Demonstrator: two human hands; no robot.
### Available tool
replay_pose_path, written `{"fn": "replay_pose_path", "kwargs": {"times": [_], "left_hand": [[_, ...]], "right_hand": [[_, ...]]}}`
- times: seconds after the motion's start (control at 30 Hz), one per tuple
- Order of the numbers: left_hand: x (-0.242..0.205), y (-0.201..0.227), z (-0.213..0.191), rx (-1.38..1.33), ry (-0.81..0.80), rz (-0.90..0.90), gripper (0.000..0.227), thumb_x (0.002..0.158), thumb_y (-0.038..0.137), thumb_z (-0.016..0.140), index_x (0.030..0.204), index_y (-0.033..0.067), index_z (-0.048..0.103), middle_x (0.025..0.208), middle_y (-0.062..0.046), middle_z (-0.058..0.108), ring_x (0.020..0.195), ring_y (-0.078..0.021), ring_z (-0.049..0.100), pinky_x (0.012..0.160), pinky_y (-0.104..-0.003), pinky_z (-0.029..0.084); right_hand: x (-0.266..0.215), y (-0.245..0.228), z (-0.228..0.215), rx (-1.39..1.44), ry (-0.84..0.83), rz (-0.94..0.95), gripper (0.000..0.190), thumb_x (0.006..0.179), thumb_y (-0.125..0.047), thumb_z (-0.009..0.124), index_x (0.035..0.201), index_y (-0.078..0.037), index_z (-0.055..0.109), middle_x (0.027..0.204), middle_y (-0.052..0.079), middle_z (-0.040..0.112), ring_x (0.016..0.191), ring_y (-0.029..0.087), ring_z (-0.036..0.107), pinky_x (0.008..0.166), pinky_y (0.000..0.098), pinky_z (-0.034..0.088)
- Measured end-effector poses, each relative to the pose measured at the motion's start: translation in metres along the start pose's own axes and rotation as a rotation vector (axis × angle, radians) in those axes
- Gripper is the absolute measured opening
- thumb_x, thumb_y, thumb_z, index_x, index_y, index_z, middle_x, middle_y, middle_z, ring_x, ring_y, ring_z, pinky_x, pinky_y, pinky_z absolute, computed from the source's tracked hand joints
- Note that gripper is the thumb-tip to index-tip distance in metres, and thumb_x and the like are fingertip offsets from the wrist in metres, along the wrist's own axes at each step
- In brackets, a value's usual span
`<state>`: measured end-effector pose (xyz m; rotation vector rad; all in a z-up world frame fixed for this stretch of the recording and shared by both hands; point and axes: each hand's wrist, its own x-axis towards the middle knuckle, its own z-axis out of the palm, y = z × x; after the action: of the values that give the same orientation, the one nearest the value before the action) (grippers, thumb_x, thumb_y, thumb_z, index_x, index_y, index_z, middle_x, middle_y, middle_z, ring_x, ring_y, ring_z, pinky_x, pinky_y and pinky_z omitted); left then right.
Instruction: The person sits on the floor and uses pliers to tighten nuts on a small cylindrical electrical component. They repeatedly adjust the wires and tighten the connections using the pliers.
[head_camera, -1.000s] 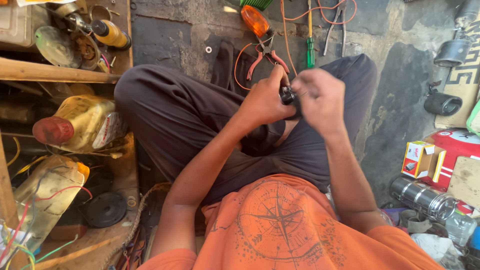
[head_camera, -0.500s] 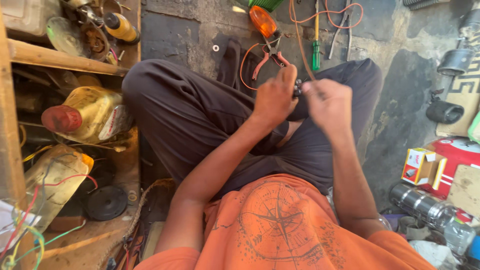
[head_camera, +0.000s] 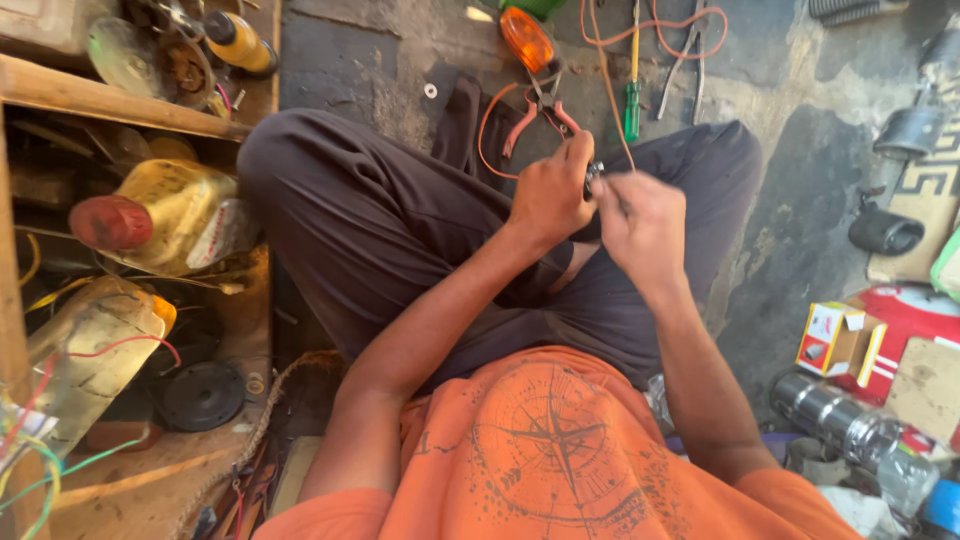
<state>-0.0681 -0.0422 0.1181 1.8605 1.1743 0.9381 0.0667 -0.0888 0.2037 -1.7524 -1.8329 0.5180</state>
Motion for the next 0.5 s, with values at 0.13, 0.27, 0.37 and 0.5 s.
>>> {"fn": "replay_pose_path", "kwargs": {"times": [0.13,0.27,0.37,0.5], "left_hand": [[-0.007,-0.008,0.003,-0.024,0.035,0.035,0.061,0.063,0.013,0.079,0.114,0.0045,0.046,0.100,-0.017,0.067,0.079,-0.0395,0.069,0.062,-0.047,0.055],[0.002,-0.027,0.003,0.122,0.041,-0.099,0.051,0.077,0.009,0.077,0.118,0.0083,0.048,0.102,-0.015,0.068,0.081,-0.0381,0.070,0.068,-0.048,0.055],[0.011,-0.038,0.002,0.150,0.102,-0.199,0.061,0.069,0.009,0.078,0.122,0.0029,0.047,0.102,-0.016,0.068,0.083,-0.0404,0.068,0.066,-0.049,0.053],[0.013,-0.018,-0.013,-0.272,0.150,-0.055,0.043,0.068,0.003,0.077,0.100,0.0052,0.048,0.092,-0.007,0.069,0.091,-0.0319,0.067,0.079,-0.042,0.054]], "right_hand": [[0.021,-0.017,-0.008,0.055,-0.037,0.154,0.013,0.100,-0.009,0.074,0.097,0.003,0.074,0.071,0.015,0.063,0.062,0.031,0.058,0.059,0.0376,0.044],[-0.004,-0.058,-0.015,-0.012,-0.158,-0.189,0.003,0.090,-0.002,0.071,0.087,-0.003,0.070,0.079,0.015,0.066,0.070,0.032,0.065,0.064,0.0388,0.050],[-0.027,-0.070,-0.051,-0.006,-0.182,-0.277,0.008,0.088,-0.002,0.070,0.082,-0.006,0.067,0.078,0.011,0.066,0.069,0.029,0.066,0.064,0.0374,0.051],[0.010,-0.033,-0.093,-0.159,0.077,-0.161,0.015,0.106,-0.003,0.069,0.093,0.000,0.063,0.089,0.015,0.064,0.077,0.030,0.063,0.071,0.0371,0.048]]}}
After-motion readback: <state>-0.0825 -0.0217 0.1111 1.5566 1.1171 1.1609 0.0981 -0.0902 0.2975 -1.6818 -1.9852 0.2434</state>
